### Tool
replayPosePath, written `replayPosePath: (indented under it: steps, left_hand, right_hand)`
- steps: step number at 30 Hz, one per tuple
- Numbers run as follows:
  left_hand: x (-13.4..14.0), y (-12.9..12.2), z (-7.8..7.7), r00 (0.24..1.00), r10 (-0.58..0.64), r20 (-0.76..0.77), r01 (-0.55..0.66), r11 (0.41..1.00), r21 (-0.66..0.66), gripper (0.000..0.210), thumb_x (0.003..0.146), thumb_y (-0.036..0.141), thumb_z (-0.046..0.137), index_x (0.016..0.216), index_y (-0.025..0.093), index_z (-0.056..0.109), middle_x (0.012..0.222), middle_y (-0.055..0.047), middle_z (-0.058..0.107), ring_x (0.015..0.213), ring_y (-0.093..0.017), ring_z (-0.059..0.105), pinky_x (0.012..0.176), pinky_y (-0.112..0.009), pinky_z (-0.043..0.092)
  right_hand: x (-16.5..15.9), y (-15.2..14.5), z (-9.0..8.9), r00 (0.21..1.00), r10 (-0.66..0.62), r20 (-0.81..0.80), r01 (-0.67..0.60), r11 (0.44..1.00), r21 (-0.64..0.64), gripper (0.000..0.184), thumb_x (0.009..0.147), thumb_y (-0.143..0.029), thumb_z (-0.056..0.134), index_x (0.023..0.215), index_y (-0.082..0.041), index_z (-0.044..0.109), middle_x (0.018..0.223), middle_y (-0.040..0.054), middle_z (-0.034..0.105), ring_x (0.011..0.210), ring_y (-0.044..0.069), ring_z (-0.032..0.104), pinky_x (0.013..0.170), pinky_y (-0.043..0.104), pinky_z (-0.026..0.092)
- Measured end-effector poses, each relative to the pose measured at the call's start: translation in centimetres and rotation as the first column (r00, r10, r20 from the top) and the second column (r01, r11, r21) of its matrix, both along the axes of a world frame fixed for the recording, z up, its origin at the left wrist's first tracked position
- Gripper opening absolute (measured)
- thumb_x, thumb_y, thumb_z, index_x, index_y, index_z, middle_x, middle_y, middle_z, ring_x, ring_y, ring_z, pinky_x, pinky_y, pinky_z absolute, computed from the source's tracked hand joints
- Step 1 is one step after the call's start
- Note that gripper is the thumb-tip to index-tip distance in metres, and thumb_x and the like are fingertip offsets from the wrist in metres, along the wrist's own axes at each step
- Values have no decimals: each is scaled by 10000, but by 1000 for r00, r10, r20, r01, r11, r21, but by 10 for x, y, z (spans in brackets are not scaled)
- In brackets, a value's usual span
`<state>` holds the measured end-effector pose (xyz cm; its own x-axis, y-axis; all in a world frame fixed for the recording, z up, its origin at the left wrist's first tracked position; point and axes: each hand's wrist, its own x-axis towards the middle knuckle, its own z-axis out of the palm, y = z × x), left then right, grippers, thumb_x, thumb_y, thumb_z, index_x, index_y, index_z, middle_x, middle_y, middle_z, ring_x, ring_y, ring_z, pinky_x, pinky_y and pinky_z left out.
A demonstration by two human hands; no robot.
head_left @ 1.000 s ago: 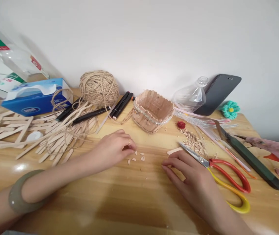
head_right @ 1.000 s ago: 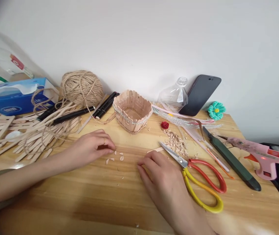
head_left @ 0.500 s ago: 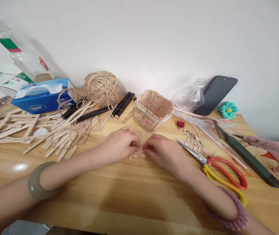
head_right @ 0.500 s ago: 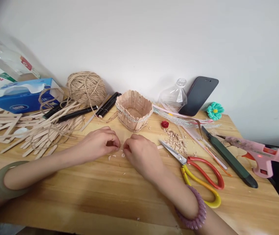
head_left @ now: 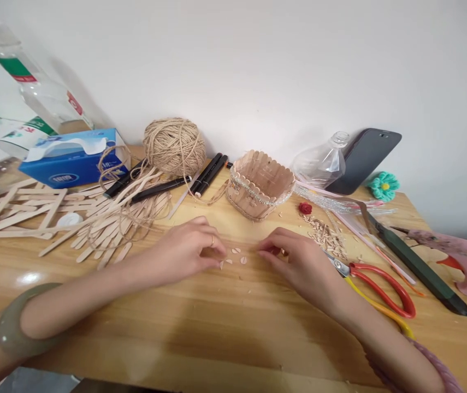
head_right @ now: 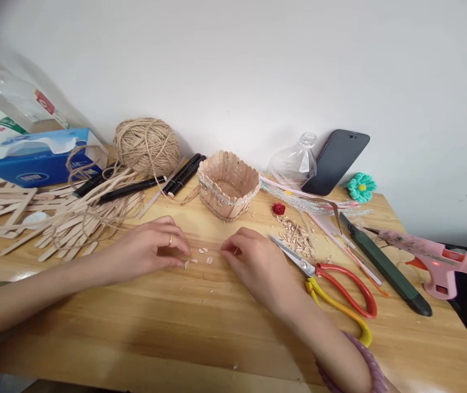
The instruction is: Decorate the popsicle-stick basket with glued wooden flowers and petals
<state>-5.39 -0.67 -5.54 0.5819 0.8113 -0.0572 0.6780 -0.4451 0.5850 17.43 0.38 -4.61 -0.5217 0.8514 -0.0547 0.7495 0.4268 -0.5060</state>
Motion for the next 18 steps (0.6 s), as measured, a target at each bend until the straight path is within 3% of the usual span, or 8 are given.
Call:
replayPosePath:
  steps: [6,12,16,18]
  left_hand:
    - [9,-6,-11,1000,-16,-11,16,1000,24,135,777,237,646,902,215,691,899,-9,713,902,-203,539,790,-321,436]
    - [21,-5,-12,990,138,21,-138,990,2,99,815,222,582,790,194,675,792,-22,698,820,-190,581,740,-309,452]
    - [10,-2,-8,956,276,101,-275,961,-25,150,851,198,495,844,173,643,822,-37,650,762,-163,593,733,-310,459]
    - [2,0,-6,940,305,156,-312,950,24,156,832,124,466,849,155,617,863,-51,642,815,-172,588,768,-327,451]
  right_hand:
    - [15,-21,-6,998,6,-57,-6,1000,2,133,842,-128,523,791,-180,635,814,37,631,739,169,595,676,292,466]
    - [24,-26,-10,993,-15,-115,18,1000,24,151,860,-159,490,796,-182,624,811,43,619,741,173,588,675,301,464]
    - [34,-27,-12,991,-43,-129,48,998,37,146,868,-199,485,798,-192,613,829,40,622,747,169,589,665,288,462]
    - [38,-30,-11,988,-104,-116,108,994,27,135,882,-235,471,874,-203,602,838,32,625,742,168,591,646,284,457]
